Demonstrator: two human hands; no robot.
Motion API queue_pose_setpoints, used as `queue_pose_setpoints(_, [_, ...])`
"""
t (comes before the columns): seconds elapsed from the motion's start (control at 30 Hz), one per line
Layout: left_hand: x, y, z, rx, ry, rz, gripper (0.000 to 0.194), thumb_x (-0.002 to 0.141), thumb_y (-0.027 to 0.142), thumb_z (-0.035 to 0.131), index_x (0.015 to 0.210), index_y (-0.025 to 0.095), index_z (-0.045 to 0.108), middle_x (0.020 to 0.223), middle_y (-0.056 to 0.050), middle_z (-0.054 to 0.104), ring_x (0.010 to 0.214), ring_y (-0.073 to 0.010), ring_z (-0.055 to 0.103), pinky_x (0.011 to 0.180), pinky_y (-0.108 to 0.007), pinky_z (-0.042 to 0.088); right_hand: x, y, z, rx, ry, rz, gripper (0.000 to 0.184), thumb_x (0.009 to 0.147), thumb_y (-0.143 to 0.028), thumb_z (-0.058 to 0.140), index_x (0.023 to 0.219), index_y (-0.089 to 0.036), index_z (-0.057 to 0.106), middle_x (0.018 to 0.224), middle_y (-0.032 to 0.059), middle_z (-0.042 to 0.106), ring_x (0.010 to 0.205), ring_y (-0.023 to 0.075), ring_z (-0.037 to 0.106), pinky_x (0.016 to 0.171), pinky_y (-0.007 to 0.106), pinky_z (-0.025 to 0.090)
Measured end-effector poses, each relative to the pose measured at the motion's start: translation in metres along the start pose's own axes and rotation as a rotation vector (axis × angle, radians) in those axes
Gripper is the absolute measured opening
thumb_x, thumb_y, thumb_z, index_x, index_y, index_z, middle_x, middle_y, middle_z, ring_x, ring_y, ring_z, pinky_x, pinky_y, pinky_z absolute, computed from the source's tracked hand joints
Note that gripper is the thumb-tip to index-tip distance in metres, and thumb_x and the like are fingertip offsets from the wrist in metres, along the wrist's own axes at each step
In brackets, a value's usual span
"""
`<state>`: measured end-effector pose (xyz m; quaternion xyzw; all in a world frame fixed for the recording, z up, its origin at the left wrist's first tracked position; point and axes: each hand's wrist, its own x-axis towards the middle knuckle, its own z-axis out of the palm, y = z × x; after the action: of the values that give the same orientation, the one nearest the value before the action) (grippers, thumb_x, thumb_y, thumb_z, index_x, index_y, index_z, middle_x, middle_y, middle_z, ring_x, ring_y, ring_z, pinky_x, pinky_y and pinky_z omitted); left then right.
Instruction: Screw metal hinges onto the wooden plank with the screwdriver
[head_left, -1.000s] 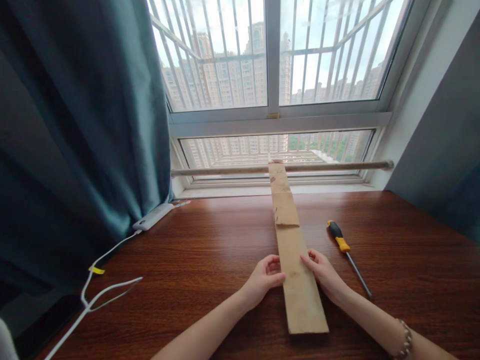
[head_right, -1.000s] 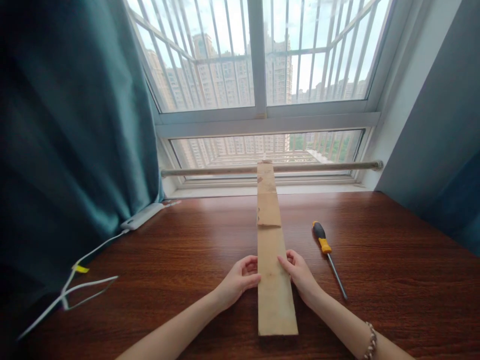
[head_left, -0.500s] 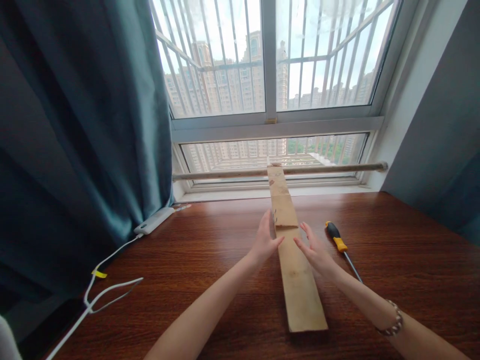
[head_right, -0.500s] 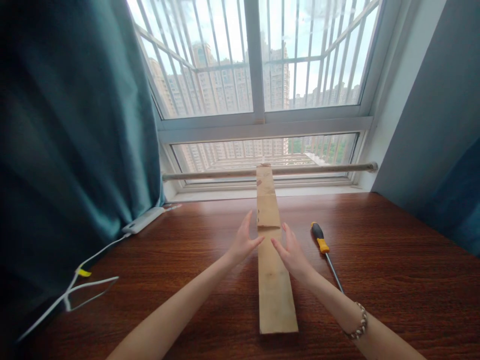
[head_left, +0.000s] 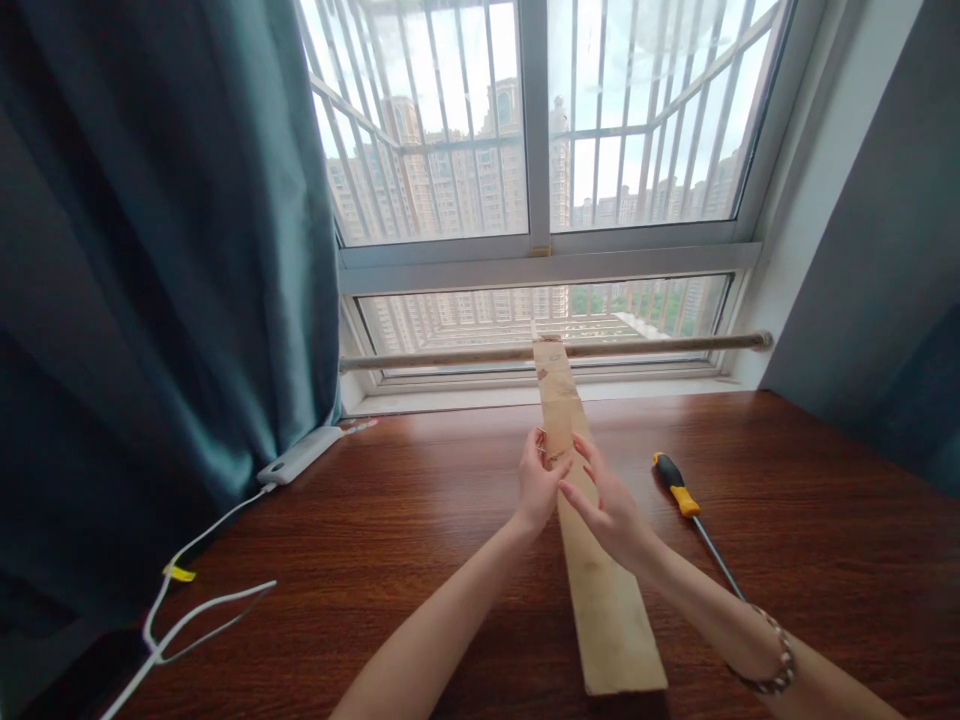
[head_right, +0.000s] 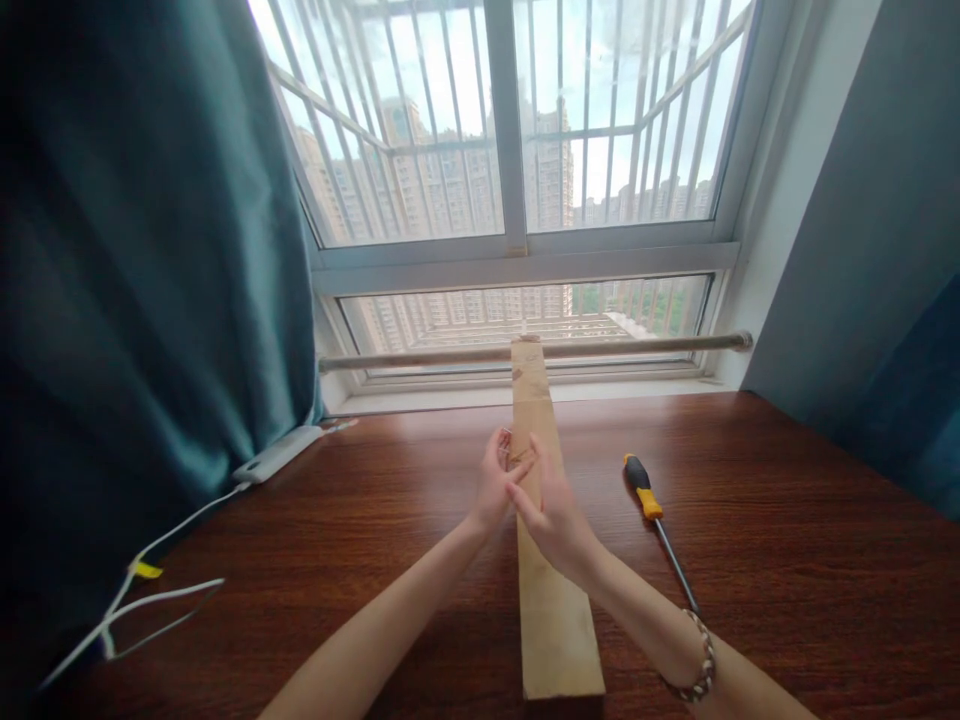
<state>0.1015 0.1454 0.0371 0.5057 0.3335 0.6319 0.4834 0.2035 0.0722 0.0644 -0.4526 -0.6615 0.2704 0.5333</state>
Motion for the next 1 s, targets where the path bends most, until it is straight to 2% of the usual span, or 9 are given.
queue_pose_setpoints(0.1, [0.0,0.0,0.001,-0.14,0.062,-0.07,0.05,0.061,0.014,0.075,0.106,0.019,0.054,0.115,-0.009,0.06,0.111,-0.0224,0.055,0.098,-0.035,0.04,0.009,-0.01,-0.005,0.091,-0.141,-0.051,0.056,0.085,-0.037,0.055,0.135,-0.022,0.038,0.142,0.0107,0.043,0.131,0.0232,0.04,0.108,0.043,0.036])
queue_pose_setpoints(0.23, [0.0,-0.003,0.001,-0.287,0.142,-0.168,0.044,0.062,0.018,0.076,0.102,0.018,0.057,0.11,-0.009,0.064,0.106,-0.0214,0.059,0.096,-0.036,0.043,0.025,-0.004,-0.04,0.06,-0.104,0.001,0.036,0.087,-0.038,0.051,0.119,-0.021,0.053,0.123,0.0102,0.06,0.116,0.022,0.056,0.098,0.039,0.047])
queue_pose_setpoints(0.33, [0.0,-0.003,0.002,-0.393,0.155,-0.227,0.033,0.065,0.02,0.074,0.095,0.015,0.06,0.097,-0.008,0.068,0.096,-0.0207,0.063,0.092,-0.037,0.046,0.027,0.024,-0.084,-0.284,-0.05,0.106,0.029,0.087,-0.038,0.048,0.105,-0.018,0.059,0.108,0.0121,0.066,0.1,0.0236,0.064,0.089,0.038,0.05])
queue_pose_setpoints(0.47, [0.0,-0.001,0.005,-0.527,0.24,-0.316,0.028,0.071,0.011,0.069,0.097,0.015,0.061,0.099,-0.008,0.069,0.092,-0.0174,0.065,0.089,-0.032,0.049,0.013,0.073,-0.135,-1.03,-0.017,0.463,0.034,0.083,-0.039,0.054,0.096,-0.009,0.061,0.095,0.0227,0.066,0.088,0.0338,0.065,0.075,0.044,0.05])
queue_pose_setpoints(0.53, [0.001,0.001,0.006,-0.583,0.29,-0.358,0.022,0.074,0.008,0.065,0.094,0.015,0.062,0.097,-0.008,0.07,0.089,-0.0153,0.066,0.086,-0.029,0.05,0.005,0.092,-0.148,-1.16,-0.067,0.594,0.039,0.081,-0.046,0.055,0.089,-0.008,0.061,0.09,0.0243,0.065,0.084,0.0361,0.066,0.067,0.042,0.049])
queue_pose_setpoints(0.63, [0.003,0.002,0.005,-0.649,0.338,-0.413,0.014,0.076,0.008,0.064,0.089,0.014,0.063,0.088,-0.007,0.071,0.079,-0.014,0.067,0.077,-0.025,0.053,-0.001,0.111,-0.152,-1.102,-0.124,0.657,0.035,0.077,-0.047,0.06,0.077,-0.013,0.061,0.083,0.0196,0.067,0.081,0.0336,0.067,0.061,0.035,0.047])
queue_pose_setpoints(0.8, [0.007,0.004,0.002,-0.716,0.39,-0.503,0.007,0.079,0.006,0.061,0.084,0.011,0.063,0.074,-0.006,0.07,0.063,-0.0107,0.065,0.064,-0.021,0.054,0.009,0.127,-0.152,-0.96,-0.081,0.616,0.025,0.064,-0.031,0.068,0.049,-0.02,0.052,0.063,0.0111,0.066,0.07,0.0274,0.066,0.056,0.03,0.044])
queue_pose_setpoints(0.9, [0.008,0.004,0.001,-0.73,0.393,-0.53,0.006,0.08,0.005,0.058,0.08,0.01,0.062,0.073,-0.006,0.07,0.062,-0.0107,0.065,0.064,-0.021,0.054,0.027,0.114,-0.158,-0.837,-0.023,0.591,0.029,0.066,-0.032,0.065,0.044,-0.019,0.051,0.049,0.0081,0.06,0.054,0.0224,0.061,0.049,0.029,0.04])
queue_pose_setpoints(1.0, [0.009,0.003,0.001,-0.739,0.4,-0.533,0.008,0.081,0.005,0.057,0.081,0.011,0.062,0.075,-0.006,0.07,0.062,-0.0111,0.065,0.065,-0.023,0.055,0.052,0.078,-0.157,-0.308,0.225,0.519,0.025,0.066,-0.037,0.064,0.054,-0.015,0.059,0.045,0.0051,0.059,0.04,0.0153,0.052,0.037,0.025,0.036])
